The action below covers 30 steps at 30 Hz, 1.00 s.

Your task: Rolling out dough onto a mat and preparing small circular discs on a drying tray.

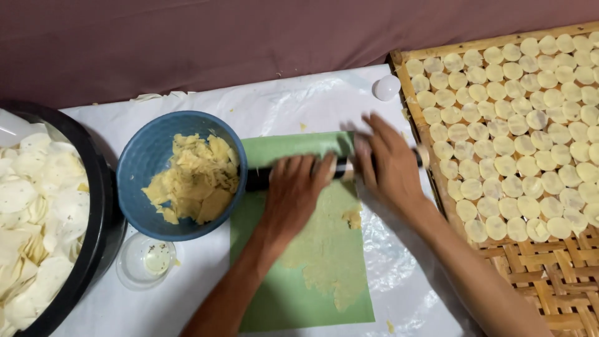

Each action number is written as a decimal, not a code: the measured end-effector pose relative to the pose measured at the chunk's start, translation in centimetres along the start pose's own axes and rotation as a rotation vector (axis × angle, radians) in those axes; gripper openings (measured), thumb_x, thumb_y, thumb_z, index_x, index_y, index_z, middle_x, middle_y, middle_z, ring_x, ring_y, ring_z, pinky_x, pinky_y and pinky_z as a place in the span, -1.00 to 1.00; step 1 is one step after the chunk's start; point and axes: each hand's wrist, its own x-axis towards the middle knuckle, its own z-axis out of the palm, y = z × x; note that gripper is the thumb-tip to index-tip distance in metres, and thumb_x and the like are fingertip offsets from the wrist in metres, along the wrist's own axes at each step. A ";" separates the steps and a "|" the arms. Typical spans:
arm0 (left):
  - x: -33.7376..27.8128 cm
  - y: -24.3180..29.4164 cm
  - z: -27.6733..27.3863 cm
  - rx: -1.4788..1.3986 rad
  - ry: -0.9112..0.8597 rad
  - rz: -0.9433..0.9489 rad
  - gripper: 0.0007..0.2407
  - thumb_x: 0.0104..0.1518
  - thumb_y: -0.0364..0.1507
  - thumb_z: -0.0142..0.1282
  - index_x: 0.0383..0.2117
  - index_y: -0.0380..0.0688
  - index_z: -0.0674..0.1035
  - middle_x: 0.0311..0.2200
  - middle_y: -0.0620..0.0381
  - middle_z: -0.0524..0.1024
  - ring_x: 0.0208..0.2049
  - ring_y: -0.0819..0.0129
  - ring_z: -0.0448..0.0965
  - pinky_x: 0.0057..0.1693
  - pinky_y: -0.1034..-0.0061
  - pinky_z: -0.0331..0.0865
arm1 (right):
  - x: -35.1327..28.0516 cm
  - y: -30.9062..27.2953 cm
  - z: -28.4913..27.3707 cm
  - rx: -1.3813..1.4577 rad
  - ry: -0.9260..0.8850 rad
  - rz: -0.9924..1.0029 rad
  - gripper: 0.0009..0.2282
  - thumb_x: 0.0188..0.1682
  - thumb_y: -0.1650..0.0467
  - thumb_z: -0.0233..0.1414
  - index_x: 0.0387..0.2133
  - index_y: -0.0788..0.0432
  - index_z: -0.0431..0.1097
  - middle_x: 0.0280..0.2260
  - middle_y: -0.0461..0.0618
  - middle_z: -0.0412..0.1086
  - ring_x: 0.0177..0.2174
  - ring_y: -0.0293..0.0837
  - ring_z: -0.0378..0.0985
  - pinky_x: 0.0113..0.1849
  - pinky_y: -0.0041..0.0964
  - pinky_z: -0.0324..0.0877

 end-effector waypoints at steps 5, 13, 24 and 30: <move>-2.8 3.3 -2.3 0.017 0.083 -0.011 -0.60 0.15 -0.35 0.24 0.10 -0.13 0.45 -0.29 0.01 0.43 -0.20 0.09 0.53 0.00 0.16 0.38 | -6.0 -4.5 -2.0 -0.080 -0.093 0.041 -0.71 0.14 0.28 -0.09 0.01 0.17 0.43 0.14 0.14 0.37 0.22 0.14 0.33 0.15 -0.04 0.30; 2.0 -0.3 2.2 0.079 0.064 -0.173 -0.51 0.34 -0.17 -0.07 0.16 -0.40 0.49 0.17 -0.31 0.47 0.28 -0.16 0.38 0.34 -0.34 -0.04 | -1.6 -0.8 1.3 -0.205 -0.192 -0.005 -0.49 0.24 0.18 -0.31 0.26 0.31 0.26 0.21 0.30 0.31 0.25 0.18 0.26 0.18 0.01 0.23; -1.4 2.7 1.5 0.013 -0.042 -0.198 -0.43 0.30 -0.15 -0.04 0.28 -0.41 0.32 0.28 -0.30 0.33 0.36 -0.10 0.27 0.32 -0.46 -0.10 | -5.5 -2.5 0.5 -0.234 -0.181 -0.036 -0.45 0.23 0.22 -0.38 0.29 0.45 0.15 0.28 0.41 0.19 0.26 0.31 0.21 0.18 0.10 0.20; 5.7 -3.6 5.7 0.030 0.013 -0.307 -0.35 0.34 0.01 -0.17 0.32 -0.37 0.31 0.37 -0.39 0.13 0.43 -0.29 0.04 0.33 -0.52 -0.16 | 4.1 1.3 1.8 -0.109 -0.570 0.240 -0.41 0.24 0.14 -0.52 0.42 0.27 -0.12 0.38 0.43 -0.17 0.37 0.29 -0.25 0.30 0.13 -0.15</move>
